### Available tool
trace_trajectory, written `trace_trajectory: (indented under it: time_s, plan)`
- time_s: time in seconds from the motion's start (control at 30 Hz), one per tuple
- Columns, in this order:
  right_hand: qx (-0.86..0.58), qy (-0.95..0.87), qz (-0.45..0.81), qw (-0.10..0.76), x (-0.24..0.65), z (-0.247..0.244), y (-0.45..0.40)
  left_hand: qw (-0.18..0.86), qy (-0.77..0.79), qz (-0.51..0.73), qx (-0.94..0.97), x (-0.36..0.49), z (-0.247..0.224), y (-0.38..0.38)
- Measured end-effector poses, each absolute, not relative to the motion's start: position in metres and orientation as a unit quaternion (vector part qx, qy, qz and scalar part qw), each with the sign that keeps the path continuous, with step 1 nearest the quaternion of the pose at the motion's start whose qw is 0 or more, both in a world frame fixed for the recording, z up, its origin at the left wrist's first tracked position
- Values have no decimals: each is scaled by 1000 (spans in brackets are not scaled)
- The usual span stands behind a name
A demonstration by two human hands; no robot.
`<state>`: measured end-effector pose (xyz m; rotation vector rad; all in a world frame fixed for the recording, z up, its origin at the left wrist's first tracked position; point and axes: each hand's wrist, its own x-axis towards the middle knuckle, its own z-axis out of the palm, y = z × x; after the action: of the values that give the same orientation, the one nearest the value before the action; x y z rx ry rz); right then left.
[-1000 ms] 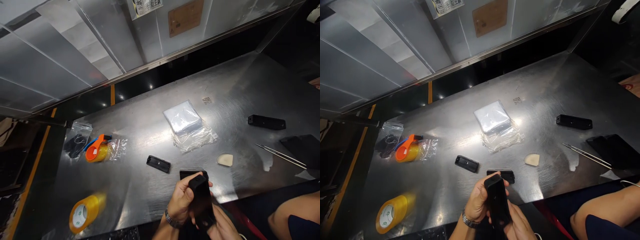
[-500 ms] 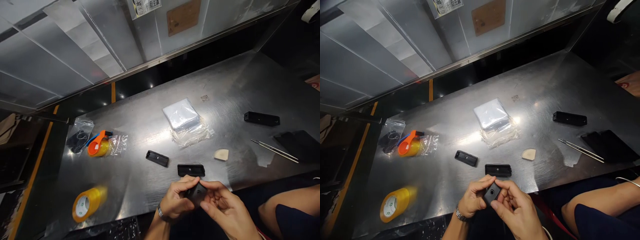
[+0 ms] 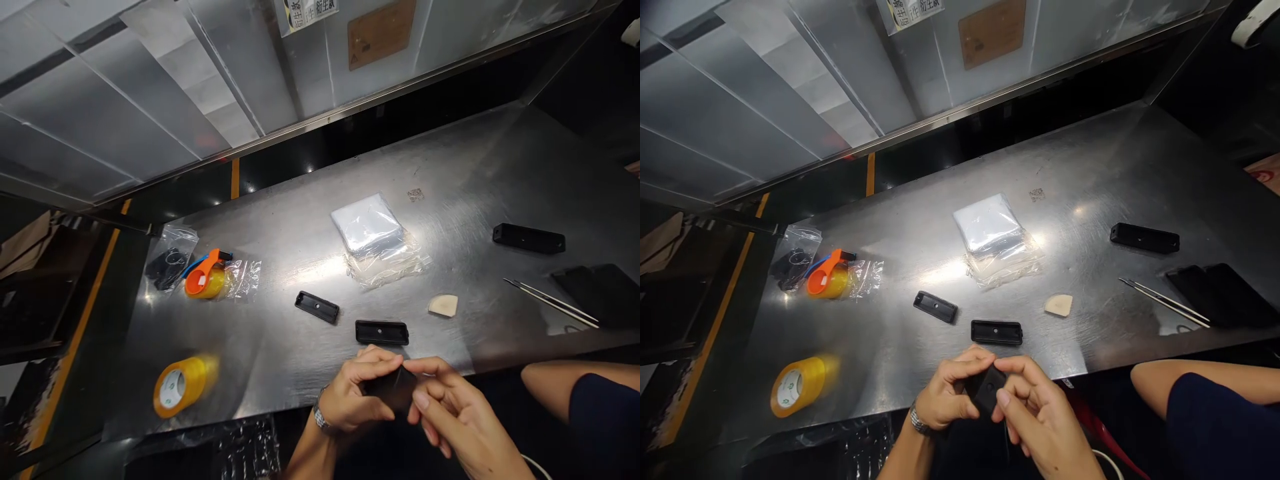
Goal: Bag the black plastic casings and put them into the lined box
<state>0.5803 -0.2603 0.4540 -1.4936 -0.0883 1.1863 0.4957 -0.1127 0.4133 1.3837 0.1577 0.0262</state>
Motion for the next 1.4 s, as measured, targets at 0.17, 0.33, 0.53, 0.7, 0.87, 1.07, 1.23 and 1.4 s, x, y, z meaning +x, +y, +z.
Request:
trace_trajectory:
  time_s: [0.17,0.33,0.53,0.7,0.87,1.07,1.23,1.4]
  plan:
    - [-613,-53,487,620,569,450,-260,715,73,36,694,494,418,-118]
    - [-575,-60,529,621,570,448,-267,689,60,61,720,489,420,-123]
    - [-578,-84,535,611,569,446,-274,663,74,65,742,481,422,-132]
    - [-630,-145,535,544,584,444,-281,707,87,64,699,473,421,-141]
    - [-683,-160,498,510,588,432,-278,691,93,46,715,462,419,-154]
    - [-641,-111,534,540,573,430,-269,755,154,91,631,446,409,-160]
    - [-579,-53,607,542,565,439,-270,707,137,107,686,442,410,-155]
    - [-561,-10,617,552,564,433,-266,693,138,109,699,441,409,-146]
